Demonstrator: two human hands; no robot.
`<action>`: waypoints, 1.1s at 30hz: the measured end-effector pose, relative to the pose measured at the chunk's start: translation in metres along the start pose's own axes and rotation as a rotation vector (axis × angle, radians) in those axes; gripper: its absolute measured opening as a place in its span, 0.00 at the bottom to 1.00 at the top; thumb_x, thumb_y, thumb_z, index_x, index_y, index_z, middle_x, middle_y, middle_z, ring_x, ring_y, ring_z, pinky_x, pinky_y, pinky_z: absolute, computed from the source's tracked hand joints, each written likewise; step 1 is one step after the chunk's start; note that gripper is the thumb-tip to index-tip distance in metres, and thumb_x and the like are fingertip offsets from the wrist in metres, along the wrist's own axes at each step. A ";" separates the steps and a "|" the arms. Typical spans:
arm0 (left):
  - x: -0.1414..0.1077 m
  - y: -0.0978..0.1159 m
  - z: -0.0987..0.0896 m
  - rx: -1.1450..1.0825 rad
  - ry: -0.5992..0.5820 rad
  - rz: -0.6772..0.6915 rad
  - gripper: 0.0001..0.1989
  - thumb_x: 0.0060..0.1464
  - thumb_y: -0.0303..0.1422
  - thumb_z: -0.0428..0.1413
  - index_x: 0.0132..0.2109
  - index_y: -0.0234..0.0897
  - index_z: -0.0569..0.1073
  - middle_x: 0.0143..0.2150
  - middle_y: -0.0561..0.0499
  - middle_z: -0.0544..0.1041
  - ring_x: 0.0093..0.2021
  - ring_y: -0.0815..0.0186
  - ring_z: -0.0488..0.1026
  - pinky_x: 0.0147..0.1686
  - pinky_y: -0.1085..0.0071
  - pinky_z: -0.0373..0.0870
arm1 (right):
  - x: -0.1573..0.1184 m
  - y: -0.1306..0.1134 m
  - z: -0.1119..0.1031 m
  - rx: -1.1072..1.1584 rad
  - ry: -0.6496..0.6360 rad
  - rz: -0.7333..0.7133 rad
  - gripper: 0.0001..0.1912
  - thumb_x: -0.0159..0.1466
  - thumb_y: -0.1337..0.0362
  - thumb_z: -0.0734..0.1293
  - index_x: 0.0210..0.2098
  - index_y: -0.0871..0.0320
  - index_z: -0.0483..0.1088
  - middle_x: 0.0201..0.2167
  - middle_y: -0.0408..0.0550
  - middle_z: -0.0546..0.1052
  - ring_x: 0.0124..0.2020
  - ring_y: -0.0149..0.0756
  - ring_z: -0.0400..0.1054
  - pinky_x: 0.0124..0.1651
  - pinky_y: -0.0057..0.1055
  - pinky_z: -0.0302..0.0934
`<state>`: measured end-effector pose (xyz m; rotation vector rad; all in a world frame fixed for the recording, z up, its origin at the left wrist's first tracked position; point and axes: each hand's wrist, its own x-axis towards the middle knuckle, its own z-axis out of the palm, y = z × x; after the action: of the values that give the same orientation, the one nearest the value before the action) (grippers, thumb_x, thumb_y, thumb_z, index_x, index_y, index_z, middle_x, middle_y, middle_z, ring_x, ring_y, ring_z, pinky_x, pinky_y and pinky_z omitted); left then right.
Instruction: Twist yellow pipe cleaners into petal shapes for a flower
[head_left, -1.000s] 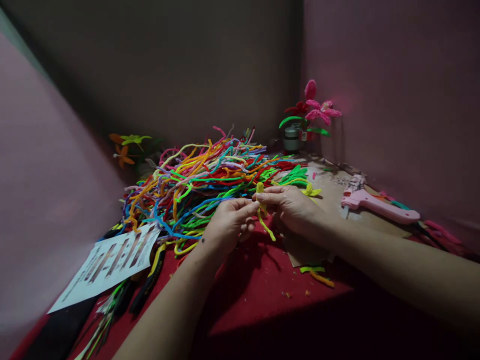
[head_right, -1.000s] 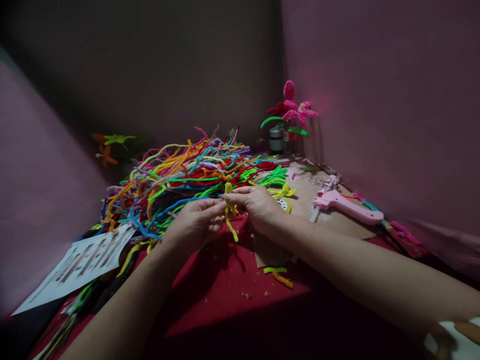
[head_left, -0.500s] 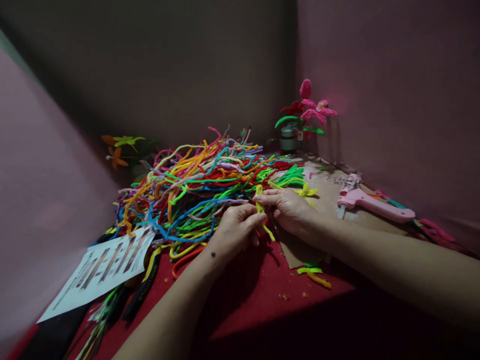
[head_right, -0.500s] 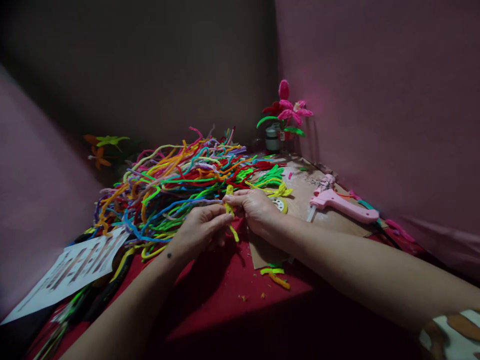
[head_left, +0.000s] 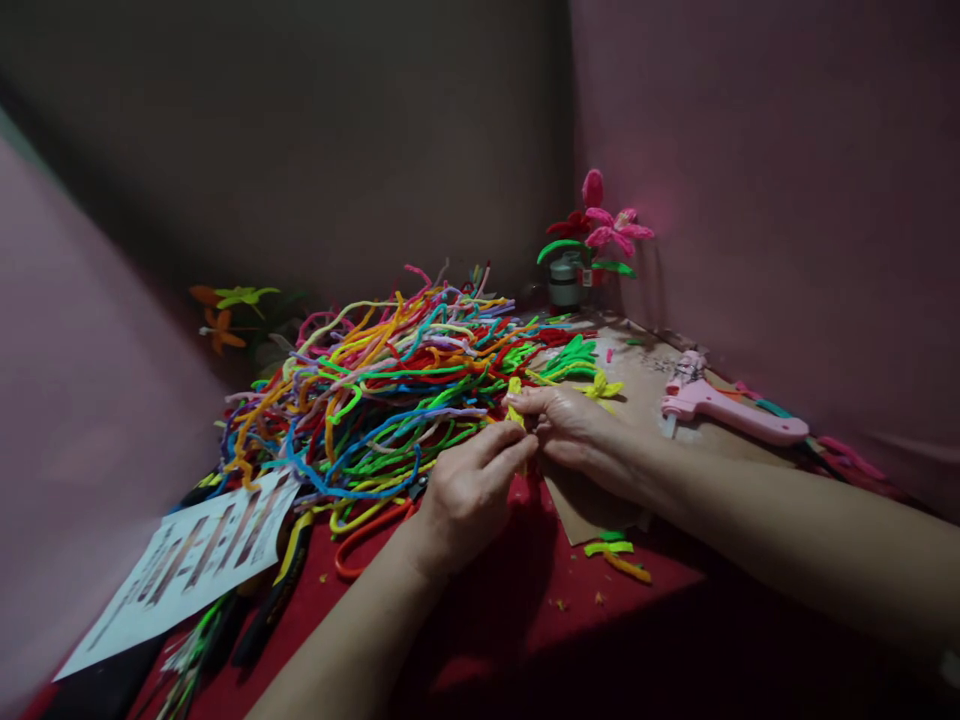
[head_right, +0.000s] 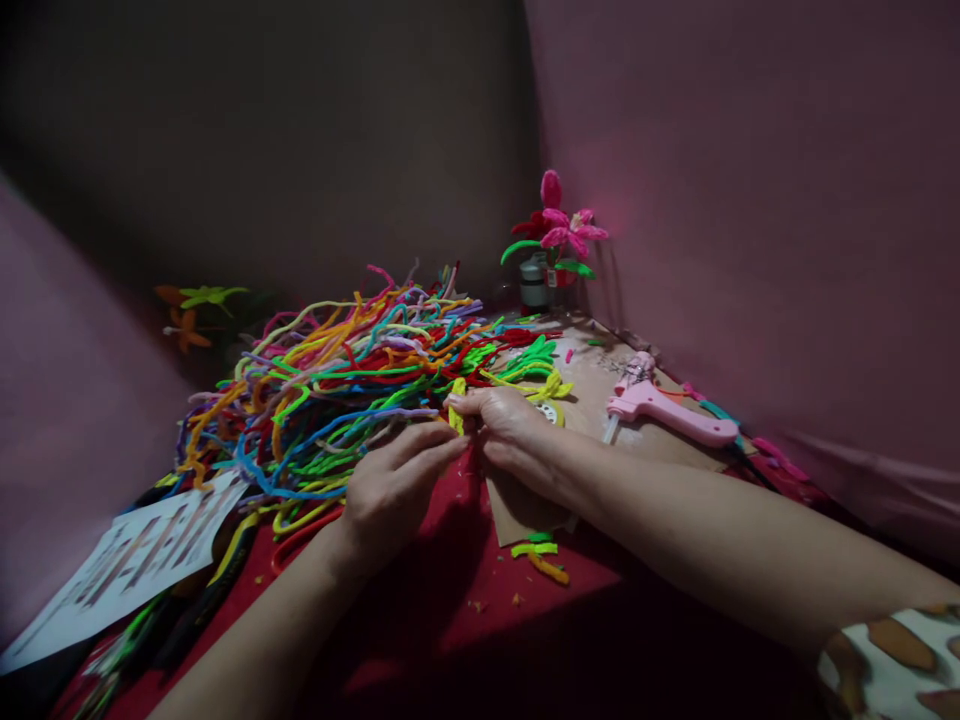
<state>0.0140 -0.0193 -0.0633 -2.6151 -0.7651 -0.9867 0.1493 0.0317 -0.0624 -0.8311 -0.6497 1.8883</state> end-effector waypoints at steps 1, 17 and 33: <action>-0.001 0.000 -0.001 -0.012 -0.018 0.049 0.15 0.54 0.22 0.47 0.48 0.34 0.69 0.43 0.42 0.74 0.45 0.65 0.71 0.42 0.71 0.70 | -0.001 0.000 0.001 -0.007 -0.003 0.016 0.07 0.46 0.74 0.64 0.18 0.60 0.60 0.13 0.39 0.62 0.15 0.24 0.52 0.18 0.25 0.44; 0.015 0.003 -0.012 -0.392 0.090 -0.498 0.04 0.53 0.29 0.52 0.31 0.36 0.70 0.28 0.53 0.71 0.29 0.71 0.68 0.32 0.75 0.66 | 0.003 0.004 -0.006 -0.178 -0.146 -0.311 0.14 0.44 0.62 0.71 0.17 0.61 0.62 0.13 0.37 0.61 0.16 0.22 0.51 0.19 0.25 0.42; 0.006 -0.002 -0.002 0.266 -0.019 -0.411 0.09 0.56 0.29 0.46 0.33 0.36 0.71 0.28 0.50 0.66 0.27 0.70 0.64 0.28 0.75 0.59 | -0.011 0.005 -0.003 -0.581 -0.051 -0.498 0.12 0.52 0.60 0.66 0.18 0.60 0.61 0.16 0.36 0.57 0.19 0.23 0.48 0.22 0.25 0.42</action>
<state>0.0159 -0.0163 -0.0581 -2.2882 -1.3735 -0.8819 0.1529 0.0202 -0.0648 -0.8733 -1.3380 1.2798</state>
